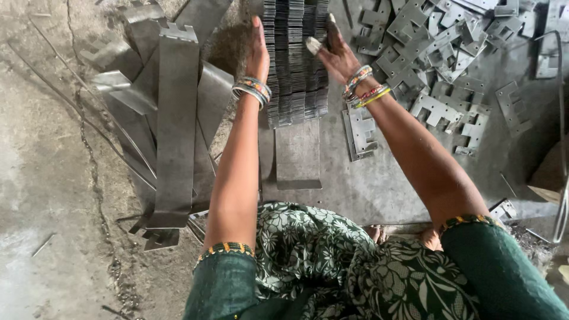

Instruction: The person sits on the floor and assembles small metal brackets by hand, picking up pieces from a pile and stacking them into neat rows. The person occasionally uses a long metal rod to move parts around.

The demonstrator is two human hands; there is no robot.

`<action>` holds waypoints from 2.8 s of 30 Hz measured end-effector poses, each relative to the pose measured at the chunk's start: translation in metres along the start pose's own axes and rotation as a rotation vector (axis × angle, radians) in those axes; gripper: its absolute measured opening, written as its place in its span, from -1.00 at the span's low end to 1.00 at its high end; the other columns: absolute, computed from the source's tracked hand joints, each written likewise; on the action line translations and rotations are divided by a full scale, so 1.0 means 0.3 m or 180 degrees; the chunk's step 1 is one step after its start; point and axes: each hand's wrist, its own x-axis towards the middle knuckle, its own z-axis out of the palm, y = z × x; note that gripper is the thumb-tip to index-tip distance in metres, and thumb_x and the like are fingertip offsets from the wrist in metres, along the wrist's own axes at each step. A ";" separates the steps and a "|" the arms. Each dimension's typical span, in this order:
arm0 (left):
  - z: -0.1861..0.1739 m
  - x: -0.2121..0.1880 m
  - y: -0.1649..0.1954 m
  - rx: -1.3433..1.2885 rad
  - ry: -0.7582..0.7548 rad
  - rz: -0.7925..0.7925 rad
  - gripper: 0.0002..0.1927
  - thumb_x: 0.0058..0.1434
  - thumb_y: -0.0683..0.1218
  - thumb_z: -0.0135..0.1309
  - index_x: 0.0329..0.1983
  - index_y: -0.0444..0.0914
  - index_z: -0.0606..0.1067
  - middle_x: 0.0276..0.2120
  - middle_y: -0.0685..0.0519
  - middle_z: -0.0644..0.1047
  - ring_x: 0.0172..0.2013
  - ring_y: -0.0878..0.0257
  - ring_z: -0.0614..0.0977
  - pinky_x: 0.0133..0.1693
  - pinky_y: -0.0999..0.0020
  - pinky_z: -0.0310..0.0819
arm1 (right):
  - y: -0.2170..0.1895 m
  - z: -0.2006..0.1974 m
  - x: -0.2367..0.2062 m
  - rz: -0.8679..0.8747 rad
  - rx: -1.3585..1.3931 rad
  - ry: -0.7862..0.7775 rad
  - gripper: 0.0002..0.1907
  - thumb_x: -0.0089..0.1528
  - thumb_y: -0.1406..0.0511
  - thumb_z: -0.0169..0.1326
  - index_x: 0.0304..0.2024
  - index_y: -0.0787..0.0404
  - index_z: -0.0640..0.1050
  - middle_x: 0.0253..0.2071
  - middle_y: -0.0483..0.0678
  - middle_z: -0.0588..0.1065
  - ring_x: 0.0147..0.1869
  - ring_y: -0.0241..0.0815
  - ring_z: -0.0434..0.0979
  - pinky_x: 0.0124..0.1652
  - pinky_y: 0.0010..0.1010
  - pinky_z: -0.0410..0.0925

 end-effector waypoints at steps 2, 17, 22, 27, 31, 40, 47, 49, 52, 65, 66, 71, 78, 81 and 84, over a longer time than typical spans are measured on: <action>0.003 0.004 0.009 -0.0373 0.0581 -0.0422 -0.20 0.42 0.39 -0.15 0.47 -0.24 0.33 0.44 -0.16 0.36 0.47 0.01 0.35 0.47 0.15 0.18 | -0.001 -0.002 -0.015 0.0481 0.0829 -0.0019 -0.11 0.28 0.08 0.03 0.55 0.19 0.01 0.51 0.27 0.23 0.56 0.14 0.29 0.47 -0.21 0.27; 0.069 -0.058 0.030 0.1741 0.1117 -0.0042 -0.49 0.45 0.14 0.03 0.29 -0.27 0.45 0.13 -0.23 0.56 0.13 -0.15 0.59 0.14 0.03 0.47 | 0.280 -0.009 -0.411 -0.0725 -0.0769 0.0138 0.01 0.25 0.05 0.26 0.55 0.20 0.01 0.57 0.26 -0.05 0.61 0.29 -0.08 0.46 -0.06 0.00; 0.246 -0.559 0.121 -0.0417 0.0631 -0.0019 -0.67 0.45 -0.07 0.06 0.09 -0.44 0.55 0.05 -0.13 0.65 0.05 0.20 0.69 0.08 0.37 0.55 | 0.618 -0.202 -0.861 0.0187 -0.0878 0.0961 -0.28 0.18 0.17 0.30 0.35 0.19 0.37 0.30 0.23 0.38 0.33 0.27 0.40 0.23 -0.09 0.37; 0.460 -1.007 0.121 -0.0807 -0.0546 -0.0871 -0.72 0.45 -0.10 0.03 0.05 -0.42 0.56 -0.06 -0.08 0.66 -0.08 0.24 0.71 -0.01 0.38 0.62 | 0.907 -0.452 -1.468 0.1537 -0.0422 0.1708 -0.48 0.11 0.22 0.24 0.12 0.22 0.58 0.02 0.12 0.61 0.02 0.06 0.66 -0.01 -0.24 0.49; 0.591 -1.124 0.108 -0.0844 -0.1203 -0.0976 -0.77 0.42 -0.12 0.07 -0.02 -0.40 0.55 -0.10 -0.07 0.66 -0.10 0.24 0.71 -0.04 0.41 0.63 | 1.003 -0.522 -1.810 0.2419 -0.1254 0.1082 -0.73 0.18 0.14 0.26 -0.12 0.09 0.72 -0.15 0.10 0.64 -0.13 0.12 0.67 -0.09 -0.16 0.51; 0.695 -1.214 0.166 0.0440 -0.1376 -0.0444 -0.77 0.36 -0.05 0.15 -0.08 -0.31 0.62 -0.29 -0.01 0.68 -0.32 0.27 0.71 -0.28 0.39 0.61 | 1.034 -0.474 -1.981 0.3380 -0.1488 0.0472 -0.46 0.14 -0.13 0.25 -0.22 0.18 0.72 -0.16 0.19 0.62 -0.07 0.21 0.64 -0.11 -0.02 0.50; 0.679 -1.246 0.198 0.0954 -0.1363 0.0153 -0.79 0.27 -0.07 0.22 -0.14 -0.30 0.60 -0.24 -0.07 0.67 -0.24 0.11 0.74 -0.20 0.27 0.64 | 1.094 -0.415 -1.972 0.3921 -0.1141 0.0363 -0.17 0.00 -0.28 0.28 -0.08 0.30 0.66 -0.04 0.25 0.61 0.02 0.20 0.64 -0.06 -0.04 0.48; 0.683 -1.202 0.198 0.1469 -0.1411 0.0483 -0.75 0.26 -0.08 0.25 -0.07 -0.30 0.59 -0.14 -0.10 0.63 -0.12 0.00 0.67 -0.09 0.17 0.60 | 1.098 -0.411 -1.960 0.3840 -0.1258 0.0303 -0.16 0.01 -0.28 0.28 -0.09 0.32 0.68 -0.04 0.26 0.62 0.02 0.22 0.65 -0.07 -0.03 0.49; 0.697 -1.089 0.190 0.2066 -0.1622 0.0562 -0.67 0.19 -0.12 0.23 0.02 -0.28 0.53 0.03 -0.07 0.57 0.05 -0.03 0.59 0.04 0.11 0.52 | 1.096 -0.419 -1.938 0.3628 -0.1316 0.0248 -0.30 0.00 -0.15 0.28 -0.11 0.27 0.70 -0.03 0.26 0.61 0.03 0.24 0.63 -0.07 -0.01 0.48; 0.826 -0.694 0.238 0.4033 -0.2926 0.2142 -0.60 0.35 -0.21 -0.08 0.25 -0.11 0.44 0.13 0.06 0.48 0.23 0.06 0.43 0.42 -0.07 0.04 | 1.057 -0.534 -1.744 0.2319 -0.0321 0.1000 -0.60 0.08 0.18 0.16 -0.04 0.09 0.69 -0.12 0.19 0.61 -0.05 0.21 0.64 0.01 -0.13 0.47; 0.844 -0.681 0.246 0.4152 -0.2980 0.2203 -0.60 0.32 -0.21 -0.06 0.22 -0.10 0.45 0.11 0.07 0.48 0.22 0.06 0.43 0.40 -0.10 0.04 | 1.056 -0.540 -1.719 0.2178 -0.0301 0.0963 -0.60 0.09 0.19 0.15 -0.03 0.11 0.69 -0.11 0.19 0.61 -0.04 0.21 0.64 0.02 -0.13 0.47; 0.906 -0.613 0.251 0.4482 -0.3247 0.2278 -0.66 0.29 -0.18 -0.02 0.12 -0.08 0.50 0.03 0.07 0.48 0.19 0.04 0.43 0.31 -0.24 0.07 | 1.064 -0.558 -1.581 0.1519 -0.0223 0.0887 -0.60 0.13 0.23 0.14 0.01 0.18 0.65 -0.11 0.17 0.63 0.01 0.20 0.62 0.05 -0.11 0.46; 0.876 -0.563 0.177 0.4651 -0.3584 0.2509 -0.44 -0.09 -0.14 0.32 0.05 -0.02 0.53 0.10 0.09 0.43 0.19 0.07 0.39 0.28 -0.11 0.11 | 1.105 -0.529 -1.417 0.2015 -0.0142 0.0661 -0.50 0.02 0.31 0.08 0.05 0.15 0.60 -0.18 0.25 0.59 -0.05 0.27 0.61 -0.02 -0.05 0.46; 0.840 -0.560 0.154 0.4226 -0.3479 0.2428 -0.46 -0.04 -0.15 0.38 0.06 -0.03 0.54 0.06 0.14 0.50 0.17 0.10 0.44 0.32 -0.09 0.12 | 1.118 -0.503 -1.376 0.2043 -0.0093 0.0526 -0.62 0.11 0.28 0.06 -0.03 0.15 0.64 -0.14 0.24 0.59 -0.02 0.31 0.60 -0.01 -0.01 0.46; 0.809 -0.575 0.147 0.3979 -0.3635 0.1872 -0.26 -0.21 -0.10 0.46 0.13 -0.08 0.52 0.02 0.13 0.55 0.17 0.10 0.43 0.30 -0.06 0.11 | 1.117 -0.476 -1.354 0.1976 -0.0008 0.0536 -0.64 0.15 0.25 0.06 -0.02 0.16 0.64 -0.13 0.24 0.60 0.00 0.30 0.60 0.01 0.00 0.45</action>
